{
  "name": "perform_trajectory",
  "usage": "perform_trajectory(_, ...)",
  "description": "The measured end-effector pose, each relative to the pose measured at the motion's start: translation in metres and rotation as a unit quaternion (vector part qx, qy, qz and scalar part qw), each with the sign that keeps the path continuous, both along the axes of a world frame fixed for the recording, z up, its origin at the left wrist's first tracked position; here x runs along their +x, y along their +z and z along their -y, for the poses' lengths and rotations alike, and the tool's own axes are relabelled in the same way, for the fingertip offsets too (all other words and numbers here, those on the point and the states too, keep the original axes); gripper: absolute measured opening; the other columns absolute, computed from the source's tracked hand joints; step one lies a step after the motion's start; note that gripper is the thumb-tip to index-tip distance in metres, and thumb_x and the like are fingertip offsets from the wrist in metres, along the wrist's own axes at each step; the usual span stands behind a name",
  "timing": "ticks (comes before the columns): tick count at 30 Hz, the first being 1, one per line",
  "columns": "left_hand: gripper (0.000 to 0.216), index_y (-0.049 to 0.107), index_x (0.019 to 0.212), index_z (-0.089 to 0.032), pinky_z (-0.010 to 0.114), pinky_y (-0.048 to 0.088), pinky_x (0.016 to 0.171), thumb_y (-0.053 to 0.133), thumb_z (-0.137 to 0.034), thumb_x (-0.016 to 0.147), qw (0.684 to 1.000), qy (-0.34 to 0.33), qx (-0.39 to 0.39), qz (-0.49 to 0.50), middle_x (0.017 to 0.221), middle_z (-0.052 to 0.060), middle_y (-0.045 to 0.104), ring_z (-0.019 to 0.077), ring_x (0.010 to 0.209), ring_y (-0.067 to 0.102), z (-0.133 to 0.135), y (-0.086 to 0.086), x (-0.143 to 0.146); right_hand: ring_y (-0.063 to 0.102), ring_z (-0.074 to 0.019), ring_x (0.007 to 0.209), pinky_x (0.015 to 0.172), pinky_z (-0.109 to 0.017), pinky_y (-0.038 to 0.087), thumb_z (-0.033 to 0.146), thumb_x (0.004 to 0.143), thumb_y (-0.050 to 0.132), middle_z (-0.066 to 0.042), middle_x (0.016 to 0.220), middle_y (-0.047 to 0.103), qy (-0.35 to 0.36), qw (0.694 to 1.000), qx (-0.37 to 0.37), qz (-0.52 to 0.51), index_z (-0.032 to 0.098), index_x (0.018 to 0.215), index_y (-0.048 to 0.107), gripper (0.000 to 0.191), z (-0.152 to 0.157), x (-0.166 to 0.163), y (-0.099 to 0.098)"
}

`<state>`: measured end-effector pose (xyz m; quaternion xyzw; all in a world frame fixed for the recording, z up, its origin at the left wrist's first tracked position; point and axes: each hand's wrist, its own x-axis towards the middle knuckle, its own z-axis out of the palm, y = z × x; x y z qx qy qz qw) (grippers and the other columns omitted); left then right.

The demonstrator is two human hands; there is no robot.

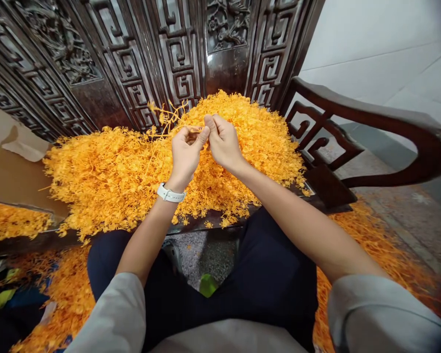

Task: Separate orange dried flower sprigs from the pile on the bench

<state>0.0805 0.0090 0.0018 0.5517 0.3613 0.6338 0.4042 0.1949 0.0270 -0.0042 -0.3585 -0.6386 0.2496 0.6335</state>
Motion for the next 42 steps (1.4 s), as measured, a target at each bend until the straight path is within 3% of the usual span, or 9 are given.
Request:
perform_trajectory(5,0.032,0.055,0.089,-0.023,0.023,0.053,0.066,0.075,-0.046,0.095,0.999,0.012,0.008,0.032,0.079,-0.001,0.061,0.0104,0.070,0.061,0.000,-0.008,0.010,0.039,-0.0115,0.063,0.060,-0.029,0.036,0.081,0.099,0.038,0.002,0.065,0.040,-0.029,1.000,0.003,0.004,0.023,0.068,0.039,0.066,0.001,-0.001,0.001)
perform_trajectory(9,0.037,0.054,0.088,-0.023,0.022,0.046,0.059,0.074,-0.053,0.093,0.997,0.000,0.015,0.081,0.070,-0.003,0.052,0.0098,0.062,0.054,0.003,-0.009,0.016,0.043,-0.0112,0.059,0.056,-0.027,0.038,0.086,0.094,0.038,0.002,0.062,0.045,0.020,0.999,-0.019,-0.021,0.022,0.065,0.043,0.070,0.003,-0.003,0.001)
perform_trajectory(14,0.040,0.057,0.088,-0.023,0.024,0.044,0.058,0.081,-0.055,0.086,0.992,-0.029,-0.047,0.114,0.069,-0.003,0.051,0.0113,0.064,0.058,0.009,-0.003,0.017,0.043,-0.0116,0.049,0.046,-0.028,0.038,0.090,0.090,0.039,0.003,0.055,0.043,0.106,0.987,-0.102,-0.071,0.024,0.063,0.040,0.071,0.004,-0.004,0.007)
perform_trajectory(20,0.036,0.059,0.096,-0.023,0.024,0.050,0.065,0.077,-0.054,0.090,0.983,-0.019,-0.099,0.154,0.074,-0.001,0.054,0.0124,0.071,0.062,0.012,0.000,0.019,0.044,-0.0107,0.049,0.043,-0.025,0.031,0.085,0.090,0.052,0.004,0.054,0.039,0.123,0.982,-0.132,-0.060,0.024,0.066,0.042,0.067,0.013,-0.009,0.019)
perform_trajectory(25,0.027,0.060,0.098,-0.023,0.023,0.048,0.062,0.074,-0.045,0.096,0.977,-0.048,-0.131,0.160,0.071,-0.002,0.054,0.0100,0.063,0.057,0.020,0.015,0.014,0.041,-0.0103,0.043,0.038,-0.024,0.027,0.090,0.088,0.048,0.006,0.051,0.031,0.121,0.972,-0.157,-0.129,0.026,0.070,0.039,0.068,0.013,-0.011,0.019)
perform_trajectory(30,0.017,0.058,0.092,-0.023,0.020,0.036,0.046,0.063,-0.032,0.105,0.960,-0.136,-0.191,0.155,0.058,-0.008,0.038,0.0051,0.042,0.036,0.026,0.032,0.004,0.018,-0.0064,0.037,0.034,-0.024,0.015,0.089,0.080,0.063,0.012,0.047,0.022,0.239,0.931,-0.238,-0.142,0.027,0.072,0.037,0.067,0.011,0.007,0.025)
perform_trajectory(35,0.019,0.057,0.089,-0.021,0.019,0.032,0.041,0.058,-0.028,0.107,0.937,-0.192,-0.251,0.147,0.056,-0.009,0.034,0.0035,0.037,0.031,0.032,0.045,0.000,0.010,-0.0067,0.039,0.033,-0.024,0.012,0.083,0.081,0.067,0.012,0.044,0.019,0.296,0.901,-0.287,-0.131,0.028,0.066,0.029,0.069,0.014,0.019,0.030)
perform_trajectory(38,0.022,0.058,0.085,-0.021,0.020,0.032,0.040,0.054,-0.024,0.107,0.935,-0.203,-0.253,0.146,0.055,-0.007,0.032,0.0043,0.037,0.030,0.036,0.049,-0.006,0.009,-0.0069,0.040,0.034,-0.024,0.012,0.085,0.082,0.063,0.012,0.046,0.018,0.315,0.897,-0.269,-0.153,0.028,0.066,0.024,0.071,0.015,0.019,0.032)
perform_trajectory(42,0.020,0.059,0.084,-0.024,0.021,0.035,0.042,0.058,-0.026,0.104,0.957,-0.149,-0.185,0.166,0.056,-0.005,0.036,0.0072,0.041,0.033,0.035,0.050,-0.018,0.015,-0.0085,0.044,0.036,-0.023,0.019,0.091,0.083,0.054,0.010,0.052,0.022,0.280,0.925,-0.183,-0.183,0.027,0.068,0.024,0.072,0.011,0.026,0.040)
